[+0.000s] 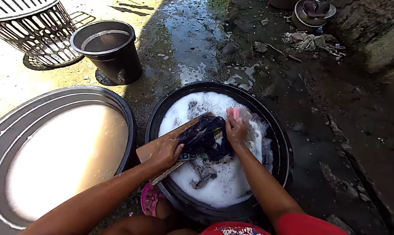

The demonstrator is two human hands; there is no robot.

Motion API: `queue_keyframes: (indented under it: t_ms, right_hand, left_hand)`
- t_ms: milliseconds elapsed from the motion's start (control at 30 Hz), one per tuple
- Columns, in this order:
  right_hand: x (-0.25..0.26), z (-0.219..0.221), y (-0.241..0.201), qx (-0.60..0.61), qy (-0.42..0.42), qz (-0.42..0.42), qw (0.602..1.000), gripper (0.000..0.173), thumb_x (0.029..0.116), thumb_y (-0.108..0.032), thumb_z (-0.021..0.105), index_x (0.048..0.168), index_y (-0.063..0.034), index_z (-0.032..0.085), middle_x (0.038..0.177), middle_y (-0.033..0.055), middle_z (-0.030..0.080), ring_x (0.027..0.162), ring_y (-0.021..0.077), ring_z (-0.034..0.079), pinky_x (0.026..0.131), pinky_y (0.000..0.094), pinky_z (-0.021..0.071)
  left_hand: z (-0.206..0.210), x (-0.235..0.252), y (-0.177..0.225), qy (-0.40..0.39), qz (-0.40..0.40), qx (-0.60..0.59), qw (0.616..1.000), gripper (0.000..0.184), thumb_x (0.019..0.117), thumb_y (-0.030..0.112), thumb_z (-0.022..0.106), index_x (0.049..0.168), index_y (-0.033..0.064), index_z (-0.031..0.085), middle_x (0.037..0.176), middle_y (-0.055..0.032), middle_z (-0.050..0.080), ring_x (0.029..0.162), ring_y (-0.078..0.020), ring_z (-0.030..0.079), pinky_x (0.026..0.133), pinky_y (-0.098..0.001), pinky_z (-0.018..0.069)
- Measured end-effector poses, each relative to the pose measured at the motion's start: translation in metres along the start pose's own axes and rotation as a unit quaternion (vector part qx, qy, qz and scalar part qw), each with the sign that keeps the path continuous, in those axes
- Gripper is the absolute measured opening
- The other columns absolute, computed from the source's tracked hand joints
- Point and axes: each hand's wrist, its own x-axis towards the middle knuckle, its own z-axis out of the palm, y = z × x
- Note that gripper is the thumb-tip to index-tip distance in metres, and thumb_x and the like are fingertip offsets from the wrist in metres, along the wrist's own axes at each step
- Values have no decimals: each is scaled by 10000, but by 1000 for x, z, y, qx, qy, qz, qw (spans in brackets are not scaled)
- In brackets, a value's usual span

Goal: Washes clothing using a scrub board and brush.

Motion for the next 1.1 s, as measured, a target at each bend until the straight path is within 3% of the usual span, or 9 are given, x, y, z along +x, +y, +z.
queue_keyframes:
  t_ms: [100, 200, 333, 500, 567, 667, 867, 1033, 1100]
  right_hand:
    - [-46, 2, -93, 92, -178, -97, 975, 320, 938, -288, 698, 1202, -126, 778, 1156, 297, 677, 935, 418, 705, 770, 550, 577]
    - [-20, -10, -116, 7, -399, -21, 917, 375, 1015, -298, 614, 1327, -105, 690, 1364, 300, 568, 1157, 441, 628, 964, 580, 496]
    - [39, 12, -48, -52, -303, 96, 947, 405, 1020, -353, 627, 1282, -51, 696, 1298, 312, 612, 1155, 486, 616, 942, 654, 480]
    - [-30, -7, -118, 48, -413, -30, 909, 433, 1006, -341, 626, 1377, -123, 666, 1276, 266, 634, 1153, 400, 629, 981, 541, 490]
    - [-20, -9, -99, 20, -424, -7, 905, 421, 1028, -334, 600, 1383, -115, 658, 1293, 278, 626, 1169, 422, 623, 990, 574, 475]
    - [32, 6, -33, -49, -325, 90, 940, 393, 1031, -324, 616, 1309, -56, 686, 1257, 285, 654, 1169, 466, 624, 968, 640, 473]
    - [-40, -8, -109, 54, -407, -25, 912, 420, 1017, -327, 610, 1364, -99, 673, 1272, 284, 634, 1153, 424, 631, 973, 565, 493]
    - [27, 11, -30, -24, -316, 91, 944, 371, 1029, -316, 620, 1283, -57, 704, 1237, 286, 661, 1153, 471, 629, 954, 659, 475]
    - [14, 7, -54, -1, -333, 83, 939, 389, 1025, -324, 621, 1319, -77, 687, 1266, 269, 645, 1168, 433, 625, 983, 600, 488]
  left_hand:
    - [6, 7, -4, -25, -9, 120, 992, 526, 1117, 344, 341, 1131, -85, 645, 1100, -304, 678, 1129, -478, 647, 951, -621, 481]
    - [-2, 3, 6, -71, -59, 164, 982, 483, 1109, 298, 353, 1157, -68, 664, 1182, -295, 679, 1231, -470, 605, 1020, -623, 442]
    - [3, 2, 7, -73, -67, 162, 982, 500, 1112, 286, 330, 1114, -79, 672, 1166, -296, 685, 1210, -467, 622, 991, -613, 465]
    - [1, 6, 6, -93, -73, 152, 981, 489, 1112, 282, 347, 1112, -94, 660, 1169, -309, 674, 1213, -476, 611, 1004, -608, 449]
    - [2, 3, 3, -80, -64, 153, 983, 484, 1108, 272, 358, 1094, -98, 669, 1151, -309, 682, 1199, -478, 621, 996, -605, 457]
    - [3, 3, 5, -86, -72, 156, 981, 480, 1111, 268, 351, 1109, -95, 666, 1174, -305, 676, 1237, -471, 598, 1018, -591, 448]
    - [1, 5, 5, -77, -68, 152, 983, 469, 1102, 259, 369, 1058, -102, 666, 1124, -304, 687, 1196, -476, 619, 988, -592, 458]
    - [6, 2, 3, -67, -71, 163, 982, 483, 1103, 264, 350, 1041, -90, 672, 1117, -290, 693, 1193, -462, 627, 975, -584, 472]
    - [3, 3, 4, -77, -78, 172, 979, 494, 1108, 275, 331, 1071, -86, 668, 1141, -285, 687, 1205, -455, 620, 979, -579, 469]
